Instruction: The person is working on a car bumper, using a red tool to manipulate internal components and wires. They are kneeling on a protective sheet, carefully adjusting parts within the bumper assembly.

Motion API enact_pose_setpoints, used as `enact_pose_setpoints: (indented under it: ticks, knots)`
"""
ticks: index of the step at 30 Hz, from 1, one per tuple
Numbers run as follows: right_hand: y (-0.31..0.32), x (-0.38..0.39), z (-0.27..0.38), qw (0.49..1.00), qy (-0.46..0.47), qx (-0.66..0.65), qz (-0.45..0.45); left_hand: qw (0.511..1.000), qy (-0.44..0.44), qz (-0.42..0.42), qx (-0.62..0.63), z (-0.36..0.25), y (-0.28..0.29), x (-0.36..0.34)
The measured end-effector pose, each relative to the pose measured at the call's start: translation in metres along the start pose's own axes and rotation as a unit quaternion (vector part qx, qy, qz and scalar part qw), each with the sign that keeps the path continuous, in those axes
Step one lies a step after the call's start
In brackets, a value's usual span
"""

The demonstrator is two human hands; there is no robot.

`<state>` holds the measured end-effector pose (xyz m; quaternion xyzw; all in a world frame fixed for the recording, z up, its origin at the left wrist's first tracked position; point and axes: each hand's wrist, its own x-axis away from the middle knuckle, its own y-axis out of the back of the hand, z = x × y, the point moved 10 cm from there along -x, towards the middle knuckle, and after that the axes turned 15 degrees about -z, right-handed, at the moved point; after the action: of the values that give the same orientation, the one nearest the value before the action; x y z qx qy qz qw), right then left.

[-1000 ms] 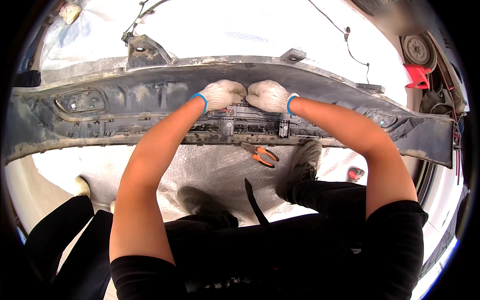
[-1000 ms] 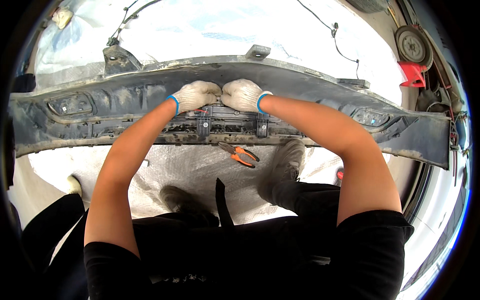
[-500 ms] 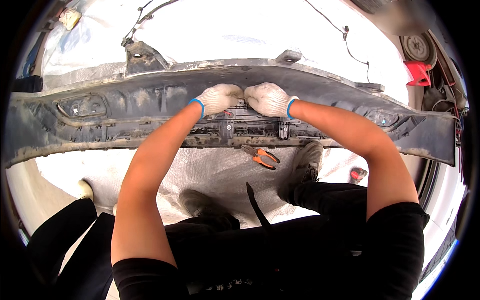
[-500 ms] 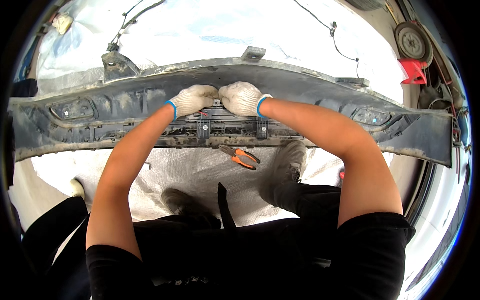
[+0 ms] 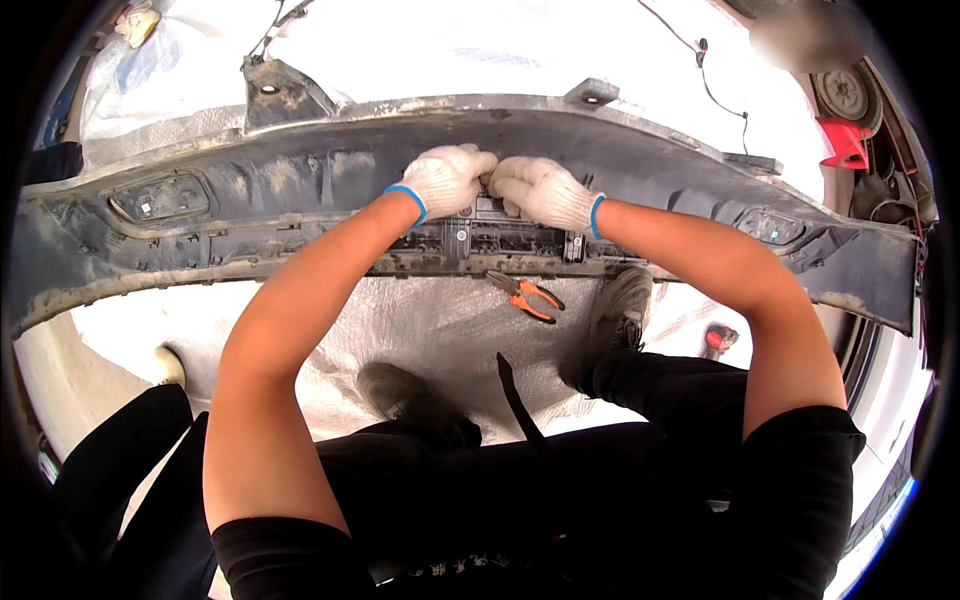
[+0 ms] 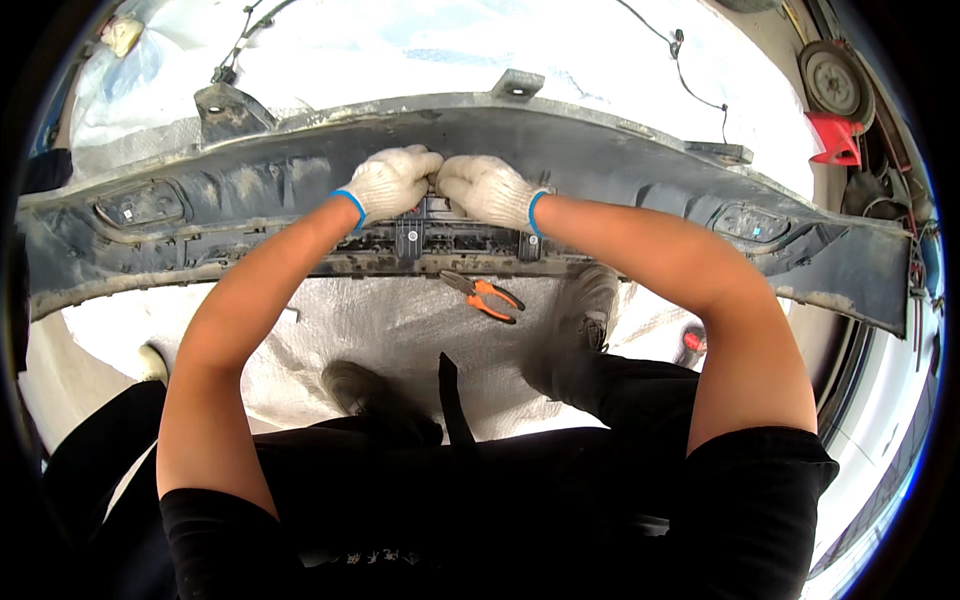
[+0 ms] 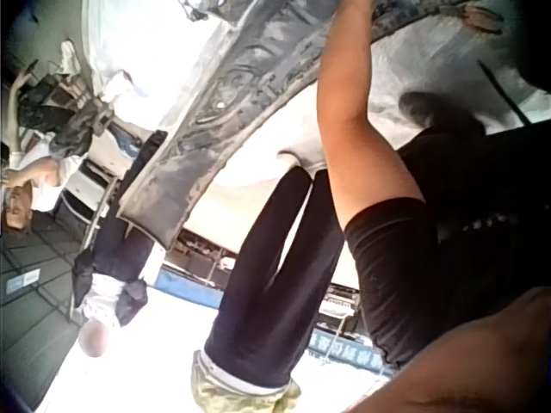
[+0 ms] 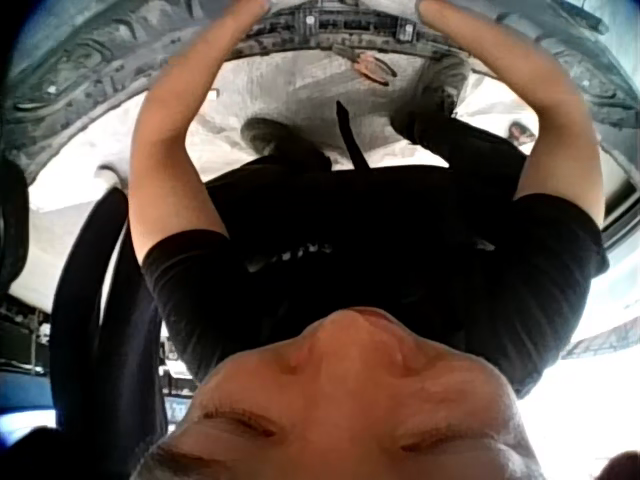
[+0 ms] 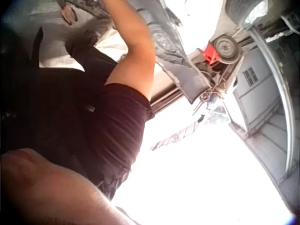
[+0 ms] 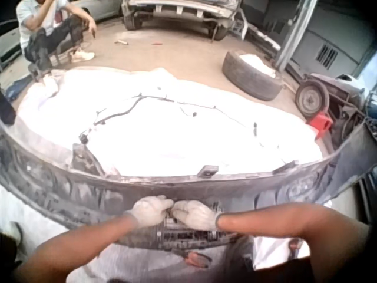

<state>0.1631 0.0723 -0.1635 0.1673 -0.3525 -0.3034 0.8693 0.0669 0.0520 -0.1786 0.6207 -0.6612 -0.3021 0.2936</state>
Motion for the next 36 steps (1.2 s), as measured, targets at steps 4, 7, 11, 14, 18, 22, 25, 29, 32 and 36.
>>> enact_pose_setpoints:
  ticks: [4, 7, 11, 14, 18, 22, 25, 29, 32, 36]
  knots:
    - [-0.037, 0.049, -0.003, 0.903, 0.279, 0.315, 0.091, 0.999, 0.004, 0.043, 0.002, 0.008, 0.001, 0.009]
    - [-0.077, 0.116, -0.019, 0.811, 0.334, 0.434, 0.207, 0.995, 0.01, 0.1, -0.02, 0.016, 0.014, 0.021]
    - [-0.111, 0.135, -0.08, 0.713, 0.321, 0.607, 0.141, 0.975, 0.087, 0.172, -0.107, 0.045, 0.042, 0.03]
    - [-0.131, 0.133, -0.098, 0.732, 0.34, 0.584, 0.081, 0.977, 0.151, 0.125, -0.085, 0.053, 0.057, 0.042]
    - [-0.123, 0.136, -0.101, 0.758, 0.278, 0.583, 0.09, 0.99, 0.098, 0.074, -0.069, -0.009, 0.044, 0.015]
    - [-0.126, 0.137, -0.1, 0.759, 0.237, 0.597, 0.106, 0.978, 0.007, 0.106, -0.181, -0.002, 0.004, 0.012]
    - [-0.112, 0.138, -0.088, 0.84, 0.17, 0.504, 0.111, 0.992, 0.071, 0.035, -0.097, 0.022, 0.006, 0.015]
    - [-0.085, 0.124, -0.087, 0.966, 0.016, 0.258, 0.027, 0.997, 0.069, 0.001, -0.046, 0.025, 0.01, 0.014]
    - [-0.061, 0.12, -0.066, 0.994, -0.088, 0.048, 0.033, 0.995, 0.094, 0.012, -0.043, 0.036, 0.012, 0.017]
    - [-0.048, 0.091, -0.034, 0.968, -0.179, -0.171, 0.031, 0.988, 0.144, 0.056, -0.013, 0.031, 0.019, 0.017]
